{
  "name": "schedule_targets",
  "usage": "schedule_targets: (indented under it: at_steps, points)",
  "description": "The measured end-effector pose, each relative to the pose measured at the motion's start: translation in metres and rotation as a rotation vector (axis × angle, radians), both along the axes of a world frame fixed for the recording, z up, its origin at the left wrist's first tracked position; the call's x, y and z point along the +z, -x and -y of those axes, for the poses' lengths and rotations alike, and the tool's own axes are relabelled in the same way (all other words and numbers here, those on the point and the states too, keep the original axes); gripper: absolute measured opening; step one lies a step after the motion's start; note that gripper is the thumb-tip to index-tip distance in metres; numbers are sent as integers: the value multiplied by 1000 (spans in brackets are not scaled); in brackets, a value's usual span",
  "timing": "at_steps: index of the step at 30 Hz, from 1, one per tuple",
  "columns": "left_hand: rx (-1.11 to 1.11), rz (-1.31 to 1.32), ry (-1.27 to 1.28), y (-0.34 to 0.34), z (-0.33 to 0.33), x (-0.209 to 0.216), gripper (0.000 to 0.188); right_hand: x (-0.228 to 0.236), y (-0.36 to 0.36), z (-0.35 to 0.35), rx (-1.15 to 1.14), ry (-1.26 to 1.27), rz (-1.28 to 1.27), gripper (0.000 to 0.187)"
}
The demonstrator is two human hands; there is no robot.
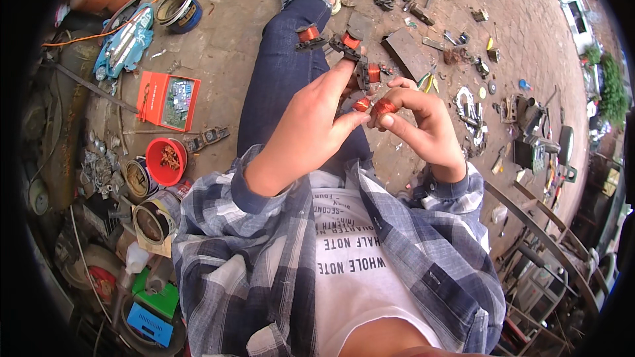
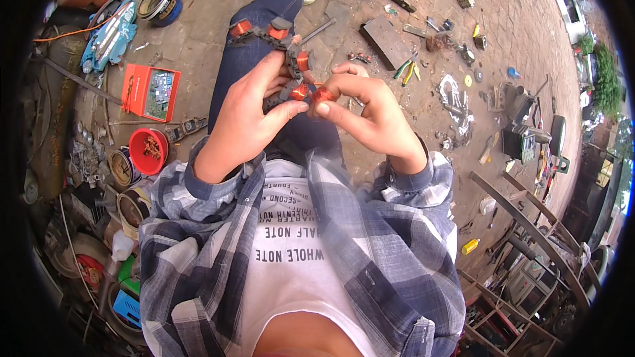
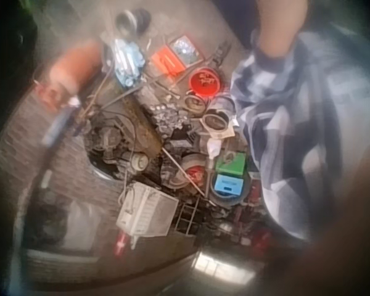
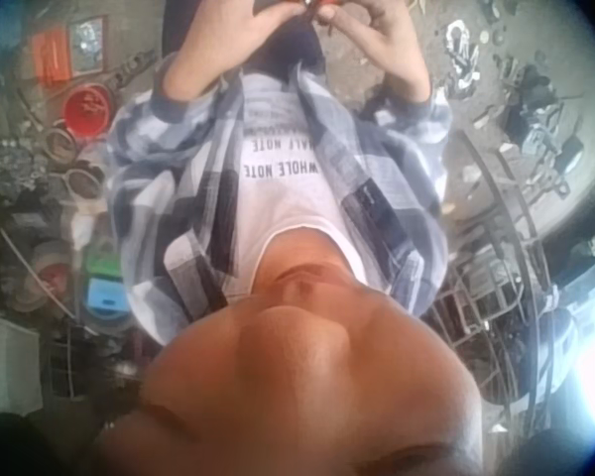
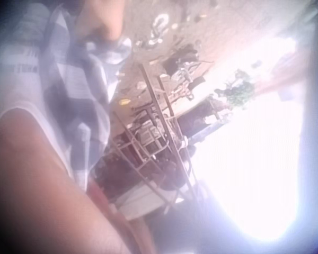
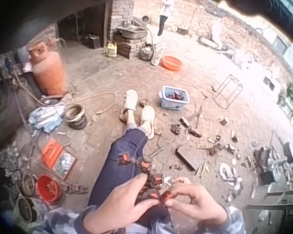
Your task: The person sits on the ground and assembles small red and black mechanical components by hand, repeatedly attaching and detaching pieces to form a chain-like structure. The person handles the parts directly without visible tools.
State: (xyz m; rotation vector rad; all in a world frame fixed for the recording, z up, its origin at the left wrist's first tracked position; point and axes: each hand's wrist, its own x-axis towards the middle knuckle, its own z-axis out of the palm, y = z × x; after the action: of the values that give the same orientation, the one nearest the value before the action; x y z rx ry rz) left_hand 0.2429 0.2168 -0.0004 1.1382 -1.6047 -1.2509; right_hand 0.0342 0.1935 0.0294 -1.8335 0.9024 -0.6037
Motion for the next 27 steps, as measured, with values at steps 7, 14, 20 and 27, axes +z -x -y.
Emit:
schedule_targets:
  at_steps: [7,14,20,27]
  points:
    - [-77,107,54,-4,3,12,52,0,-2,-2,-151,-475,349,15]
    - [13,-56,-94,0,3,13,55,6,-2,-11,-35,-535,400,15]
    - [-103,-616,-427,-8,9,3,61,-7,0,-18,-50,-692,496,19]
    - [-162,-1068,-588,-13,12,-10,54,-31,9,-24,-171,-758,882,27]
